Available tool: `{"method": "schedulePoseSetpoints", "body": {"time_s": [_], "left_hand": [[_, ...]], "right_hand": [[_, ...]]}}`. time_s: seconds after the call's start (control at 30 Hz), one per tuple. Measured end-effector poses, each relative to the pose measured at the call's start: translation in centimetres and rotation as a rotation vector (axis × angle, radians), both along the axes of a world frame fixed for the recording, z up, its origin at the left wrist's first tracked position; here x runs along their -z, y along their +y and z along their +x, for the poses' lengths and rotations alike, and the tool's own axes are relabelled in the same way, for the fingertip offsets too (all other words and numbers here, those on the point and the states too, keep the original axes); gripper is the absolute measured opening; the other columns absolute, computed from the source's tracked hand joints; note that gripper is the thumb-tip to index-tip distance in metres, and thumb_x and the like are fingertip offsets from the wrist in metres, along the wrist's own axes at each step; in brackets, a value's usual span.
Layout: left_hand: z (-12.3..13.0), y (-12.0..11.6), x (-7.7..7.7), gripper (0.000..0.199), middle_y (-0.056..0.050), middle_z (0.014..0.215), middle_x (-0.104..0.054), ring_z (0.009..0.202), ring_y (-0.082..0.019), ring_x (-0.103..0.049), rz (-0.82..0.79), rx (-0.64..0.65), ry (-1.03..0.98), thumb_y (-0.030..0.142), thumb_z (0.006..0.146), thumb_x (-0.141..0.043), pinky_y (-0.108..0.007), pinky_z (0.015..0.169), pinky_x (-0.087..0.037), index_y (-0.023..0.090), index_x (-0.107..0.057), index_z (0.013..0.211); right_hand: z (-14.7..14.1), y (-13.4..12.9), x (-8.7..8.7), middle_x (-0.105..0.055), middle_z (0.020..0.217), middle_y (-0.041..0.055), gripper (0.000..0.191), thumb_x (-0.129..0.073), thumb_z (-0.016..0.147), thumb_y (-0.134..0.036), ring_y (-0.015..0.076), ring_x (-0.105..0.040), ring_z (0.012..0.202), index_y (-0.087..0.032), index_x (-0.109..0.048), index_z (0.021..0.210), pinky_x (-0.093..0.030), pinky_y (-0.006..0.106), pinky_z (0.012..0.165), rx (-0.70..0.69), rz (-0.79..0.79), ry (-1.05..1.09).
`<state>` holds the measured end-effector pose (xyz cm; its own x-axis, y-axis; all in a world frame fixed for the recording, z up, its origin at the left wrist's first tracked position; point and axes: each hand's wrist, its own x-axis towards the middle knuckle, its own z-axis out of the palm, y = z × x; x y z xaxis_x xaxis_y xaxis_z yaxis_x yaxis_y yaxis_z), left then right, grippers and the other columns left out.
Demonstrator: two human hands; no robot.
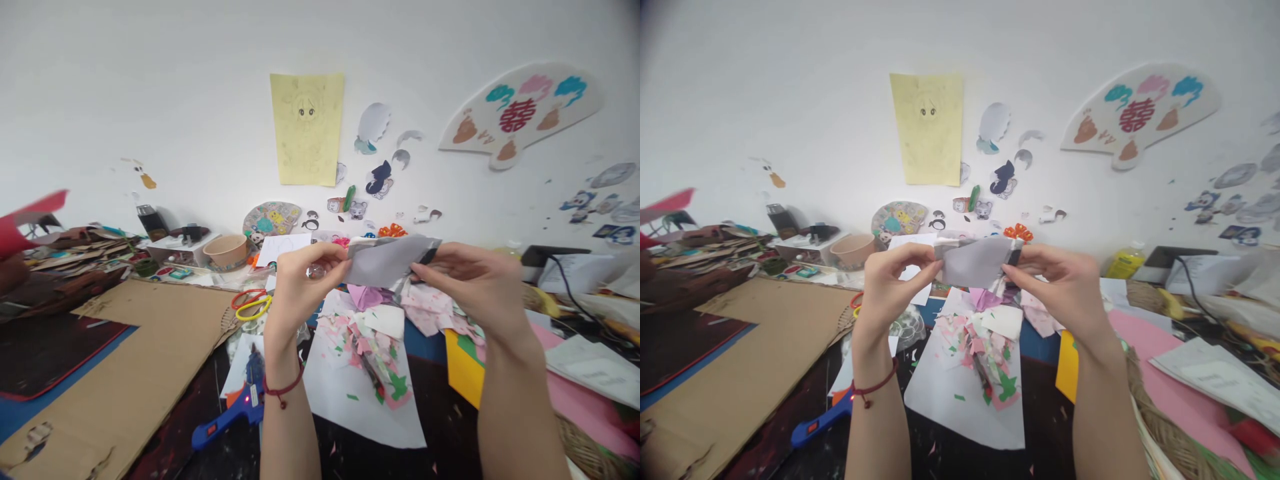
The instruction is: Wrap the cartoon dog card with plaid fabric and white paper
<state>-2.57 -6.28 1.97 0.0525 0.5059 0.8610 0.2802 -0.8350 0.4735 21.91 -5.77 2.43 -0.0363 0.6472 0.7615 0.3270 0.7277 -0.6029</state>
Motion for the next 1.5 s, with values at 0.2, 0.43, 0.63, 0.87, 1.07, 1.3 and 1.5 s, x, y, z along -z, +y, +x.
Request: {"method": "schedulePoseSetpoints", "body": {"time_s": [0.2,0.43,0.63,0.87,1.07,1.3,1.5], "left_hand": [[0.4,-0.7,-0.5,0.011,0.001,0.08,-0.073,0.066,-0.008,-0.064,0.132,-0.046,0.058,0.008,0.084,-0.067,-0.022,0.066,-0.055,0.018,-0.07,0.086],[0.5,-0.3,-0.3,0.009,0.001,0.078,-0.072,0.067,-0.007,-0.064,0.1,-0.026,0.049,0.008,0.083,-0.069,-0.019,0.067,-0.055,0.017,-0.069,0.087],[0.1,-0.2,-0.2,0.007,0.001,0.078,-0.071,0.066,-0.007,-0.063,0.034,-0.006,0.042,0.009,0.084,-0.068,-0.02,0.066,-0.054,0.017,-0.068,0.084],[0.0,-0.5,-0.3,0.01,0.001,0.081,-0.071,0.07,-0.008,-0.064,0.072,-0.017,0.057,0.008,0.084,-0.067,-0.021,0.068,-0.053,0.017,-0.068,0.088],[-0.3,-1.3,-0.8,0.013,-0.001,0.083,-0.072,0.075,-0.01,-0.064,0.114,-0.056,0.08,0.005,0.085,-0.066,-0.024,0.07,-0.052,0.016,-0.07,0.092],[-1.1,-2.0,-0.7,0.023,-0.003,0.091,-0.073,0.087,-0.017,-0.068,0.135,-0.016,-0.021,-0.001,0.082,-0.063,-0.034,0.079,-0.055,0.018,-0.069,0.093],[-1.9,-2.4,-0.8,0.028,-0.004,0.094,-0.073,0.092,-0.019,-0.069,0.173,0.064,-0.066,-0.004,0.081,-0.063,-0.037,0.08,-0.056,0.019,-0.069,0.095]], "right_hand": [[0.6,0.7,0.3,-0.076,0.074,0.0001,0.013,-0.08,0.075,-0.015,0.0165,-0.072,0.065,-0.022,-0.077,0.085,-0.062,0.023,0.062,-0.021,0.039,0.001],[0.9,0.5,0.3,-0.076,0.075,0.0001,0.012,-0.082,0.074,-0.017,0.015,-0.071,0.065,-0.022,-0.079,0.084,-0.061,0.02,0.062,-0.018,0.016,0.001],[0.6,-0.1,0.1,-0.075,0.076,-0.0012,0.012,-0.081,0.076,-0.018,0.0142,-0.07,0.065,-0.021,-0.077,0.086,-0.062,0.022,0.061,0.022,0.094,-0.067],[0.5,-0.2,0.2,-0.073,0.074,-0.0038,0.014,-0.077,0.079,-0.014,0.0137,-0.069,0.062,-0.024,-0.073,0.088,-0.059,0.024,0.059,0.08,0.302,-0.174],[0.2,-1.2,-0.2,-0.077,0.088,-0.0021,0.024,-0.074,0.081,-0.007,0.0151,-0.073,0.074,-0.024,-0.07,0.098,-0.058,0.024,0.069,0.251,0.575,-0.34],[-0.9,-3.1,-0.8,-0.076,0.1,0.0087,0.028,-0.066,0.082,0.002,0.021,-0.073,0.095,-0.016,-0.068,0.104,-0.06,0.031,0.088,0.152,0.702,-0.452],[-2.1,-4.9,-0.5,-0.074,0.105,0.0111,0.024,-0.062,0.087,-0.001,0.0231,-0.07,0.104,-0.012,-0.07,0.107,-0.06,0.034,0.09,0.189,0.789,-0.493]]}}
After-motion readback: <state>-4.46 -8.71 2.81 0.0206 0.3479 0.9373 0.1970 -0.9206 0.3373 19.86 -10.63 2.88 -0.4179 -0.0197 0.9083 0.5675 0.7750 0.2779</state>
